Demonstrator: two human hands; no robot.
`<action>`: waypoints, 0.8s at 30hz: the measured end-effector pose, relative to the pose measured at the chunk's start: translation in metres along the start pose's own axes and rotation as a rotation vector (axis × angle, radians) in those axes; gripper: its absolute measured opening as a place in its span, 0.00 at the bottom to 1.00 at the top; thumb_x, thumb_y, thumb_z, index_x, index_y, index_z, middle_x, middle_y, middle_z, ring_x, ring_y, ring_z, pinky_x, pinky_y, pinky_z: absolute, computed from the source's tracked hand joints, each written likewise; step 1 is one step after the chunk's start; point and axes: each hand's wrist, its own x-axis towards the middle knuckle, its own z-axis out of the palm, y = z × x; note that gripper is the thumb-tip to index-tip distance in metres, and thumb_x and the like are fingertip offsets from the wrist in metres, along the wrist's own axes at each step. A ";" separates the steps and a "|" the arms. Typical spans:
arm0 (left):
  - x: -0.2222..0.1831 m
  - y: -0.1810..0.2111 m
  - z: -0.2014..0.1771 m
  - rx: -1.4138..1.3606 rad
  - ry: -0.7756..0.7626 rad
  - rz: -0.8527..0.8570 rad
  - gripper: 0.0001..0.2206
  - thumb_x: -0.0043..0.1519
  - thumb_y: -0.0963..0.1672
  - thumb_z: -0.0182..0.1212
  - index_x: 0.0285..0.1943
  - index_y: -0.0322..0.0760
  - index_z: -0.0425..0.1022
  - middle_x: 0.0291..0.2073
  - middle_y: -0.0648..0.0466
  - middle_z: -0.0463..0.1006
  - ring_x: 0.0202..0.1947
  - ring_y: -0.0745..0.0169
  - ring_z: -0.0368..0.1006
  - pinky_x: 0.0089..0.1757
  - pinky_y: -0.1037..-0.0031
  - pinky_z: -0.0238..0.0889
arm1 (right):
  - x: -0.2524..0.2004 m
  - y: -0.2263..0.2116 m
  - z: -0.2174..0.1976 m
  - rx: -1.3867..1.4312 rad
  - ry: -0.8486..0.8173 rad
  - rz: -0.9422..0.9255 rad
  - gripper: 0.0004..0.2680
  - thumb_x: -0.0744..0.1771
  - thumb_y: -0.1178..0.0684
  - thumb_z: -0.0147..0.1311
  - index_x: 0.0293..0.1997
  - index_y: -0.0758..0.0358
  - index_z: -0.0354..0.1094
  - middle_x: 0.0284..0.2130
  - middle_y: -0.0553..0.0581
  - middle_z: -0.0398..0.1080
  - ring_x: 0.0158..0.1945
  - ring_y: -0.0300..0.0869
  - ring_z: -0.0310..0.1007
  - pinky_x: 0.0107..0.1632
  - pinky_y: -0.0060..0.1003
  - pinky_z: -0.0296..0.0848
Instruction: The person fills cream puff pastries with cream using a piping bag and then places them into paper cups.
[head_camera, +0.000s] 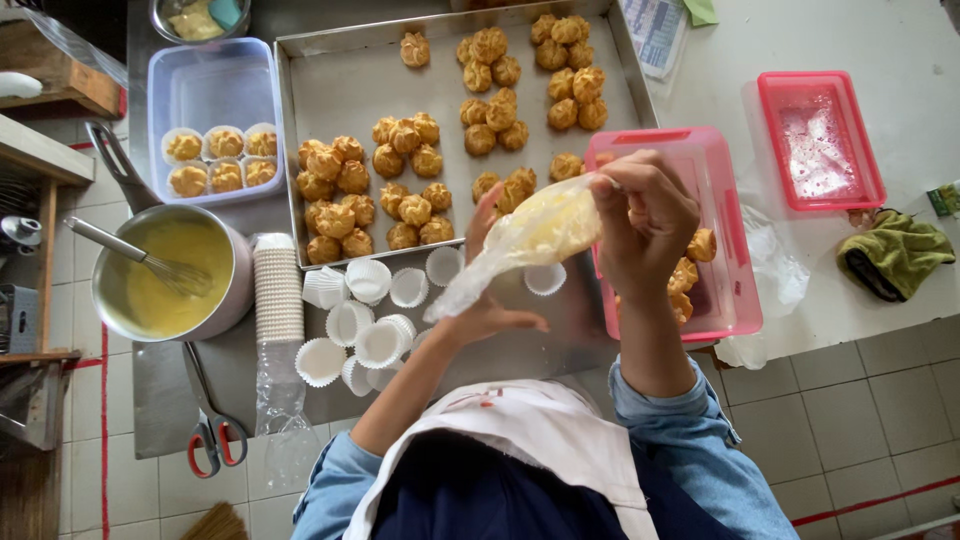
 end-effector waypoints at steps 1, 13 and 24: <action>0.007 0.002 0.004 -0.062 -0.040 -0.017 0.65 0.43 0.55 0.81 0.85 0.40 0.34 0.82 0.47 0.44 0.83 0.50 0.40 0.76 0.54 0.43 | 0.003 -0.001 -0.003 -0.088 -0.054 -0.018 0.05 0.73 0.59 0.58 0.43 0.71 0.70 0.33 0.53 0.68 0.34 0.33 0.65 0.38 0.26 0.64; 0.004 -0.102 0.040 -0.152 0.057 -0.234 0.17 0.70 0.44 0.64 0.64 0.35 0.67 0.53 0.52 0.73 0.54 0.63 0.72 0.52 0.67 0.70 | 0.021 -0.017 0.044 -0.422 -0.522 -0.064 0.03 0.66 0.56 0.65 0.39 0.62 0.79 0.34 0.55 0.79 0.39 0.43 0.79 0.41 0.37 0.76; 0.029 -0.078 -0.002 -0.765 0.596 -0.111 0.06 0.74 0.44 0.48 0.43 0.42 0.63 0.31 0.60 0.61 0.32 0.67 0.61 0.43 0.73 0.64 | -0.066 0.020 -0.014 0.153 -0.701 0.419 0.15 0.74 0.41 0.47 0.42 0.58 0.80 0.42 0.54 0.83 0.49 0.36 0.85 0.54 0.35 0.83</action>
